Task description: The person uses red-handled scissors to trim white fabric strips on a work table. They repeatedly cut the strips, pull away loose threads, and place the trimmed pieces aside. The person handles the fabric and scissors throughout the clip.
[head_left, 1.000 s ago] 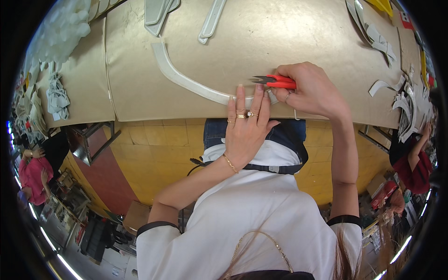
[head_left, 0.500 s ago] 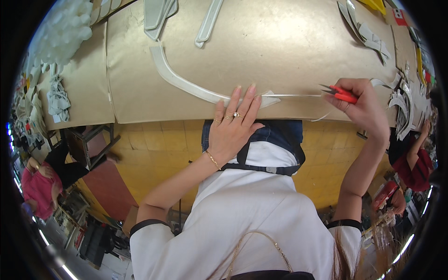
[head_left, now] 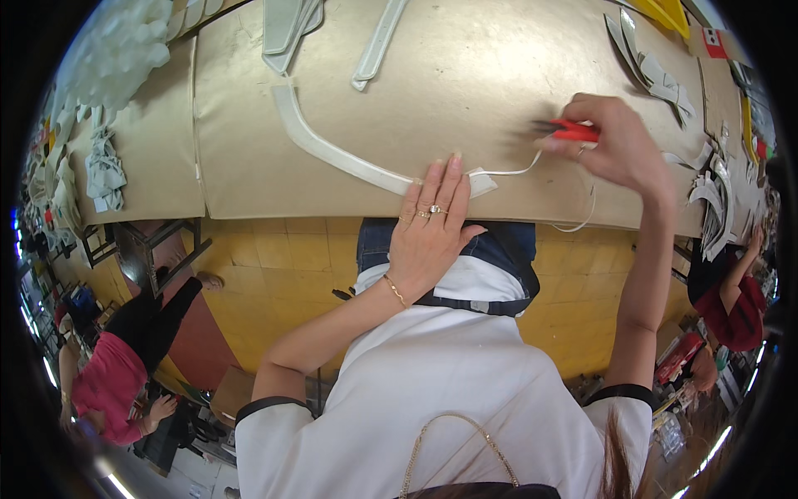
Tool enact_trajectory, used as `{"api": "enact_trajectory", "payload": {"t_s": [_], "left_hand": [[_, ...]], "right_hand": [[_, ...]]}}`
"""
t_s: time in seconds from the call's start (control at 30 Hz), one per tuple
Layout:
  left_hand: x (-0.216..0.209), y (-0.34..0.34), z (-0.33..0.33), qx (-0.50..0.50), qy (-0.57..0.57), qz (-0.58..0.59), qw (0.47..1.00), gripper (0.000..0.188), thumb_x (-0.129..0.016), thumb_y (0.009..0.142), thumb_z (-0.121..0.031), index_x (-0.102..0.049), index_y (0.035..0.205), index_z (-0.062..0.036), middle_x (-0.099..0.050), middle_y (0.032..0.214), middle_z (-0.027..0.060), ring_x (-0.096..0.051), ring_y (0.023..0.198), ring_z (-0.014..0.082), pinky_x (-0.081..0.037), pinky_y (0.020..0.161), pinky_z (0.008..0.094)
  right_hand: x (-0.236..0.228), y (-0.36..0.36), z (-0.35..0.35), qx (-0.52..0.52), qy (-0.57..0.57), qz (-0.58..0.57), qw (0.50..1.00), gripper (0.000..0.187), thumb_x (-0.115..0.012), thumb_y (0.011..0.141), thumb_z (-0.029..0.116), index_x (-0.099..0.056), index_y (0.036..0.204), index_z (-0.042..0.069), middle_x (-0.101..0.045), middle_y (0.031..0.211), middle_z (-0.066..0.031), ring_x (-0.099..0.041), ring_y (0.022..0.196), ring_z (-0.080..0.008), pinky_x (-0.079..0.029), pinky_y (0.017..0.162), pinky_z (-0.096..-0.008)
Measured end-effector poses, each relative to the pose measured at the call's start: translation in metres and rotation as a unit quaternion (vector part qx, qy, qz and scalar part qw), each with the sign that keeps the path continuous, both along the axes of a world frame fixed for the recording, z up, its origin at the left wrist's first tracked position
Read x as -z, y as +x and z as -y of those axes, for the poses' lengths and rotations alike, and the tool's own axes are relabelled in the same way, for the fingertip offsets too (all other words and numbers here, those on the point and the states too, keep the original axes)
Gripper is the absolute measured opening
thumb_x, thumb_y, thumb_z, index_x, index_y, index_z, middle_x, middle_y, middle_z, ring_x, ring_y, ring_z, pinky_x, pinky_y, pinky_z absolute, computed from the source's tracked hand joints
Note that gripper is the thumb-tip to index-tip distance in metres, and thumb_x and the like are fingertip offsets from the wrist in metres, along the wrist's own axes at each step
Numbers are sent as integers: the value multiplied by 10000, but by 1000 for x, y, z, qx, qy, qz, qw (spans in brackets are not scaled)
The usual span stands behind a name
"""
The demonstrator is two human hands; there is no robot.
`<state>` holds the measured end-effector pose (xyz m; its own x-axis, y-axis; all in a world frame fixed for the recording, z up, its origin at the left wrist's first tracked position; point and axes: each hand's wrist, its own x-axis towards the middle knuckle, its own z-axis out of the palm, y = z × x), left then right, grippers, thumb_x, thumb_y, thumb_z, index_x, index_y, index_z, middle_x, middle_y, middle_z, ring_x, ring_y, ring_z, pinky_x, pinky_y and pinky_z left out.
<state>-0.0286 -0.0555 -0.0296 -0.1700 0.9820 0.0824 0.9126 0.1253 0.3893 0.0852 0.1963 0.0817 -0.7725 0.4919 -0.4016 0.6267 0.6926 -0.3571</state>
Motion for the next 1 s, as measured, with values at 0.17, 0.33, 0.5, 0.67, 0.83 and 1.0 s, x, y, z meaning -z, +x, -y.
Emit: {"api": "enact_trajectory", "payload": {"t_s": [0.17,0.33,0.5,0.67,0.83,1.0], "left_hand": [[3,3,-1,-4,7,-30,1000,798,-684,815,-511,-441,1408,-36,-361,1558,108,-302,1452,317,-199,1180,462],[5,4,0,-11,19,-45,999,774,-687,818,-509,-463,1381,-27,-374,1552,102,-296,1456,312,-166,1192,462],[7,4,-1,-11,22,-39,999,771,-695,817,-494,-455,1389,-36,-382,1548,99,-295,1456,309,-141,1199,459],[7,4,-1,-11,28,-42,999,775,-707,813,-471,-439,1406,-49,-375,1553,98,-288,1459,305,-120,1202,457],[7,5,-1,-16,27,-41,999,777,-711,812,-460,-434,1412,-51,-365,1560,95,-277,1464,301,-115,1201,460],[9,5,-1,-15,30,-43,999,771,-709,808,-462,-442,1405,-53,-362,1561,95,-285,1457,324,-136,1194,476]], "right_hand": [[18,-20,43,11,-172,-12,985,511,-719,822,515,-729,932,16,-631,644,-135,-610,602,-291,-483,609,-375],[24,-24,54,119,-263,16,957,556,-703,842,546,-706,833,-10,-526,541,-85,-530,531,-238,-448,562,-355],[27,-19,61,127,-207,7,970,462,-743,824,456,-723,823,-5,-560,555,-119,-553,540,-258,-453,567,-365],[18,-19,58,95,-185,61,976,334,-737,822,345,-755,923,28,-637,631,-163,-597,574,-310,-468,587,-384],[8,-18,59,67,-175,72,980,308,-705,847,332,-754,911,35,-625,623,-170,-598,579,-323,-470,591,-400],[3,0,40,-6,-178,145,973,273,-725,832,312,-737,858,40,-608,624,-174,-588,582,-335,-459,589,-418]]}}
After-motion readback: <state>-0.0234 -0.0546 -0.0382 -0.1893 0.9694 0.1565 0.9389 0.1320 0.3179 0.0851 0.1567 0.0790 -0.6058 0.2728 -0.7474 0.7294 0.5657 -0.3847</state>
